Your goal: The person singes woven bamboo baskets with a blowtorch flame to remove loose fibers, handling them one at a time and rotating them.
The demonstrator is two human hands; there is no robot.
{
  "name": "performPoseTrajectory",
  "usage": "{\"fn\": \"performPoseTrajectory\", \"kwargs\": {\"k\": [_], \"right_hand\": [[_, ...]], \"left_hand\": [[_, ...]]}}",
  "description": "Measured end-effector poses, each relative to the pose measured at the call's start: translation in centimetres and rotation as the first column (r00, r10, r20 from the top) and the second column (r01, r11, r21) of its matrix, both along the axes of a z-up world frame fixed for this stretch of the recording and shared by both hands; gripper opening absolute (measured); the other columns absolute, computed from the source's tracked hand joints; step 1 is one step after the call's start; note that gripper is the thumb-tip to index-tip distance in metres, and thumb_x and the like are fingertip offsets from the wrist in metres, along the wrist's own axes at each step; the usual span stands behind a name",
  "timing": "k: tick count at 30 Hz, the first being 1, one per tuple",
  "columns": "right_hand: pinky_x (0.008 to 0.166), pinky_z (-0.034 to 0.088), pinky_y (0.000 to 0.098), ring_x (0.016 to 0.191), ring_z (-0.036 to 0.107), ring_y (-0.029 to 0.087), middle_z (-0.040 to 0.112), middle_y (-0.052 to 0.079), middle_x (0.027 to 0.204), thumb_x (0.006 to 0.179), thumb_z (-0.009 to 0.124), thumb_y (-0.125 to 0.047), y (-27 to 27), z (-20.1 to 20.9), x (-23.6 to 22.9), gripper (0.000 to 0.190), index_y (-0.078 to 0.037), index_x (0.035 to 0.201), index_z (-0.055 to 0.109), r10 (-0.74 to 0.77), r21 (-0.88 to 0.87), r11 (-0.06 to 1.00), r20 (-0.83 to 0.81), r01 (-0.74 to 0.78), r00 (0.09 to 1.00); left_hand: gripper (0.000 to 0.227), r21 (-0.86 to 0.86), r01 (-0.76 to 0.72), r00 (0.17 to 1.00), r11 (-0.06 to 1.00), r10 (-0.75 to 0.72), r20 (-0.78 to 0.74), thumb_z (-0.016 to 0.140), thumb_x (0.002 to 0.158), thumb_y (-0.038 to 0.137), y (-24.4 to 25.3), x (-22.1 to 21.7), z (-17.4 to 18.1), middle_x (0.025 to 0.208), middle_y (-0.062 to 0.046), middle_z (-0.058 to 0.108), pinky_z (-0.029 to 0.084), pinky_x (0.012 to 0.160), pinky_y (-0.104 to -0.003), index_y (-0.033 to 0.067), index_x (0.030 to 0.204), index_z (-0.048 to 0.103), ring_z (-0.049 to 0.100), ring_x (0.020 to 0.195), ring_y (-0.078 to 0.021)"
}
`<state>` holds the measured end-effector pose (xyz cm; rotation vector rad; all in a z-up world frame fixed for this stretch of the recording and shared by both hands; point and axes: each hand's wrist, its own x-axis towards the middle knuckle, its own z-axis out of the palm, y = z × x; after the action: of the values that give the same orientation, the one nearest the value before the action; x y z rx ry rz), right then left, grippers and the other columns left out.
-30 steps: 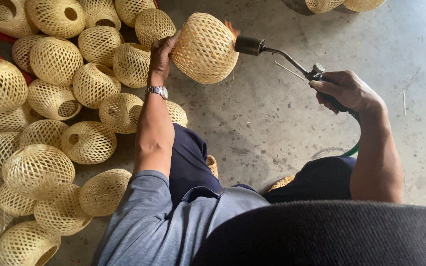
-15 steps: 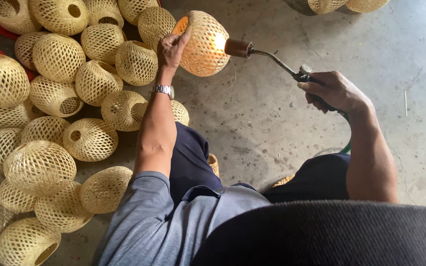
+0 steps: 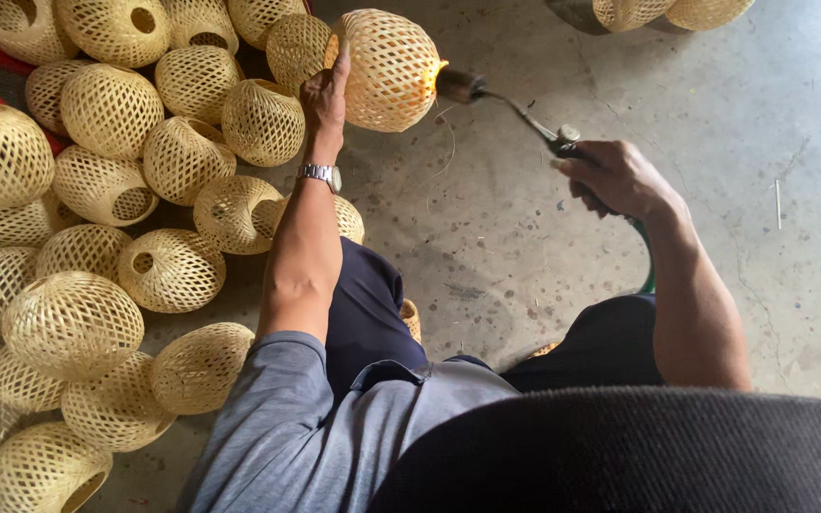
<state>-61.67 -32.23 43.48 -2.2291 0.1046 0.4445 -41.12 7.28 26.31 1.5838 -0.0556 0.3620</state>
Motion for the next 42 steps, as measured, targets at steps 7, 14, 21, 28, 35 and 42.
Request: {"fn": "performPoseTrajectory", "kwargs": {"k": [7, 14, 21, 28, 35, 42], "right_hand": [[0.048, 0.051, 0.0321, 0.055, 0.059, 0.012, 0.063, 0.005, 0.069, 0.102, 0.063, -0.035, 0.7, -0.9, 0.6, 0.034, -0.002, 0.096, 0.069, -0.036, -0.046, 0.998, 0.001, 0.036, 0.999], [0.048, 0.052, 0.0330, 0.054, 0.061, 0.014, 0.064, 0.006, 0.069, 0.102, 0.064, -0.035, 1.4, -1.1, 0.6, 0.035, -0.001, 0.094, 0.068, -0.042, -0.077, 0.996, 0.030, 0.044, 0.999], [0.048, 0.051, 0.0325, 0.055, 0.061, 0.013, 0.063, 0.006, 0.069, 0.102, 0.065, -0.035, 1.9, -1.5, 0.5, 0.037, -0.001, 0.091, 0.068, 0.003, -0.044, 0.999, 0.033, -0.001, 0.999], [0.048, 0.051, 0.0320, 0.053, 0.061, 0.013, 0.064, 0.005, 0.066, 0.102, 0.065, -0.034, 2.1, -1.2, 0.2, 0.034, -0.002, 0.090, 0.068, 0.031, -0.065, 0.998, 0.071, -0.026, 0.997], [0.047, 0.051, 0.0314, 0.055, 0.061, 0.012, 0.064, 0.005, 0.069, 0.102, 0.065, -0.035, 1.9, -0.8, -0.2, 0.034, -0.002, 0.094, 0.068, 0.005, -0.030, 1.000, 0.089, -0.003, 0.996], [0.047, 0.053, 0.0325, 0.054, 0.062, 0.013, 0.064, 0.005, 0.069, 0.104, 0.063, -0.036, 1.8, -0.8, 0.0, 0.036, -0.001, 0.096, 0.067, -0.008, -0.134, 0.991, 0.131, 0.026, 0.991]], "left_hand": [[0.068, -0.044, -0.046, 0.977, 0.998, 0.036, -0.209, 0.067, 0.089, 0.069, -0.1, 1.3, -2.0, 0.090, -0.009, 0.062, 0.050, 0.080, -0.038, 0.0008, 0.085, 0.064, 0.055, 0.087, -0.0190], [0.106, -0.241, -0.043, 0.844, 0.970, -0.094, -0.529, 0.057, 0.074, 0.081, 0.1, 2.4, -3.7, 0.151, -0.022, 0.048, 0.051, 0.098, -0.068, 0.0070, 0.148, 0.042, 0.053, 0.134, -0.0397], [0.104, -0.453, 0.047, 0.733, 0.890, -0.339, -0.589, 0.040, 0.082, 0.083, -0.1, 2.4, -3.6, 0.165, -0.023, 0.018, 0.037, 0.103, -0.083, 0.0207, 0.161, 0.011, 0.027, 0.148, -0.0477], [0.095, -0.684, 0.040, 0.685, 0.728, -0.519, -0.512, 0.033, 0.091, 0.075, -0.1, 2.7, -4.7, 0.160, -0.029, 0.027, 0.043, 0.104, -0.080, 0.0110, 0.160, 0.021, 0.035, 0.145, -0.0525], [0.089, -0.779, -0.010, 0.714, 0.627, -0.541, -0.444, 0.030, 0.099, 0.069, 0.6, 2.6, -5.4, 0.154, -0.036, 0.039, 0.059, 0.090, -0.070, 0.0029, 0.158, 0.029, 0.049, 0.134, -0.0536], [0.079, -0.832, -0.093, 0.734, 0.546, -0.527, -0.428, 0.034, 0.100, 0.063, 0.6, 1.5, -3.8, 0.154, -0.034, 0.034, 0.065, 0.083, -0.063, 0.0104, 0.158, 0.026, 0.050, 0.135, -0.0497]]}}
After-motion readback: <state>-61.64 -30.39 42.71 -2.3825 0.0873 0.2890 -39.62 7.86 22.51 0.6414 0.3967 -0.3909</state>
